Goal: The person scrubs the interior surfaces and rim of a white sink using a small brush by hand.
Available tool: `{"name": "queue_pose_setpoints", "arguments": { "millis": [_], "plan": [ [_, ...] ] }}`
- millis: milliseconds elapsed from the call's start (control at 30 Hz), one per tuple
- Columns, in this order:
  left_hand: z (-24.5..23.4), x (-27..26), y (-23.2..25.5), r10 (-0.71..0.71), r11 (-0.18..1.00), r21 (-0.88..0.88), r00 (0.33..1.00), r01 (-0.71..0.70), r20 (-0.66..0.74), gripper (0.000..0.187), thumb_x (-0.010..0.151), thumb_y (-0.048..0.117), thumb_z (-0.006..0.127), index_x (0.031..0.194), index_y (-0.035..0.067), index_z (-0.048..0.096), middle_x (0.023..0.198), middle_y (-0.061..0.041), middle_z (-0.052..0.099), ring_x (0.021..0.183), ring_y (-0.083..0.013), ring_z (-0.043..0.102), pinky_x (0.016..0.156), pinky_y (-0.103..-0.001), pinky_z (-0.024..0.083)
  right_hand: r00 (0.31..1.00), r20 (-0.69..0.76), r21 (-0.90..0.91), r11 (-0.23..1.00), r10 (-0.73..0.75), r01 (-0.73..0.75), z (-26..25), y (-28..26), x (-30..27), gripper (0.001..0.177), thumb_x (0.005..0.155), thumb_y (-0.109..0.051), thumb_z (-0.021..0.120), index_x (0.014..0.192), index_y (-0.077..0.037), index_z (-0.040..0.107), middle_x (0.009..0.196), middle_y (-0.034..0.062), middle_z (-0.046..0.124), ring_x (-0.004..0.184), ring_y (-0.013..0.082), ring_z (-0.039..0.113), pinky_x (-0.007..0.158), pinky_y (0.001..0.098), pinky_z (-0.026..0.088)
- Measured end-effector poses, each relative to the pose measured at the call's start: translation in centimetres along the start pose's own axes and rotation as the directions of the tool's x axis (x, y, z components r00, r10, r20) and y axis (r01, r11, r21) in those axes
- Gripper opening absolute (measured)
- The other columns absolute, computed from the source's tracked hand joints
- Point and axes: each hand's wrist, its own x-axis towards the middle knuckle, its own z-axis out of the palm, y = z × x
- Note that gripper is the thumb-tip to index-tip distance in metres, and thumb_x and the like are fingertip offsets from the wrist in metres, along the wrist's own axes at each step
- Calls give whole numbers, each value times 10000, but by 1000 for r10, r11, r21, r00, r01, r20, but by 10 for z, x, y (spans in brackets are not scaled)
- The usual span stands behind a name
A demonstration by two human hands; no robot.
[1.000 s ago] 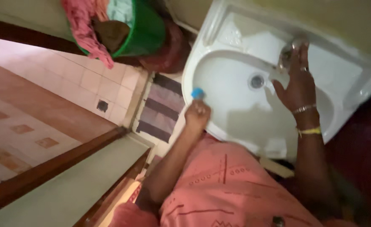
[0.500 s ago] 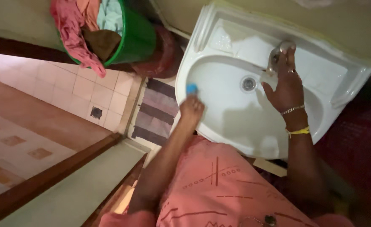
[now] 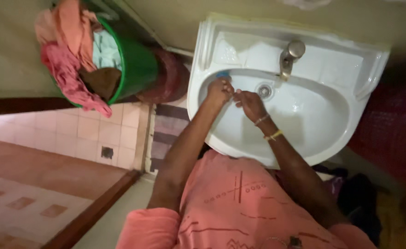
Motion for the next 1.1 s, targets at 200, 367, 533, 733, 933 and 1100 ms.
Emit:
{"name": "queue_pose_setpoints", "arguments": {
  "millis": [200, 367, 533, 733, 933, 1100],
  "plan": [
    [10, -119, -22, 464, 635, 682, 885, -363, 39, 339, 1031, 152, 496, 740, 3, 588, 628, -99, 548, 418, -165, 449, 355, -373, 314, 800, 264, 466, 655, 539, -595, 34, 12, 35, 381, 1021, -354, 541, 935, -24, 712, 843, 71, 737, 730, 203, 713, 728, 353, 616],
    [19, -149, -16, 578, 340, 783, 772, -521, 263, 528, 1076, 263, 474, 635, -10, 569, 541, -90, 554, 421, -162, 501, 409, -361, 402, 812, 355, 635, 518, 464, -574, 51, 6, 20, 275, 1085, -308, 635, 926, -86, 655, 731, 21, 622, 603, 152, 574, 638, 335, 588],
    [34, -182, 3, 578, 142, 798, 703, -586, 414, 582, 1096, 329, 452, 644, -7, 603, 523, -127, 554, 475, -212, 518, 504, -412, 429, 791, 309, 631, 508, 528, -586, 61, -22, 23, 246, 1007, -228, 522, 999, -47, 687, 819, 40, 711, 692, 147, 672, 664, 294, 580],
    [33, -267, 48, 501, -476, 825, 677, -305, 539, 559, 1045, 449, 389, 877, 22, 707, 847, -234, 722, 818, -413, 692, 746, -528, 521, 870, 74, 502, 735, 488, -456, 52, -30, 14, 202, 985, -162, 571, 1049, -3, 678, 826, 57, 652, 684, 155, 633, 627, 336, 602],
    [-11, -234, 91, 712, -55, 843, 571, -535, 409, 712, 1090, 535, 368, 1311, -99, 605, 1270, -300, 674, 1170, -356, 638, 994, -429, 471, 954, -284, -410, 912, -95, -31, 69, -50, -14, 237, 965, -208, 661, 1131, -44, 699, 805, 164, 694, 740, 333, 674, 680, 452, 529],
    [-26, -211, 95, 542, 474, 774, 832, -421, 120, 806, 976, 615, 387, 1351, -83, 538, 1283, -233, 669, 1134, -282, 650, 922, -387, 512, 918, -273, -561, 823, -287, 90, 60, -80, -25, 225, 973, -194, 630, 1156, -77, 689, 888, 169, 700, 828, 405, 660, 711, 495, 519]
  ]
}}
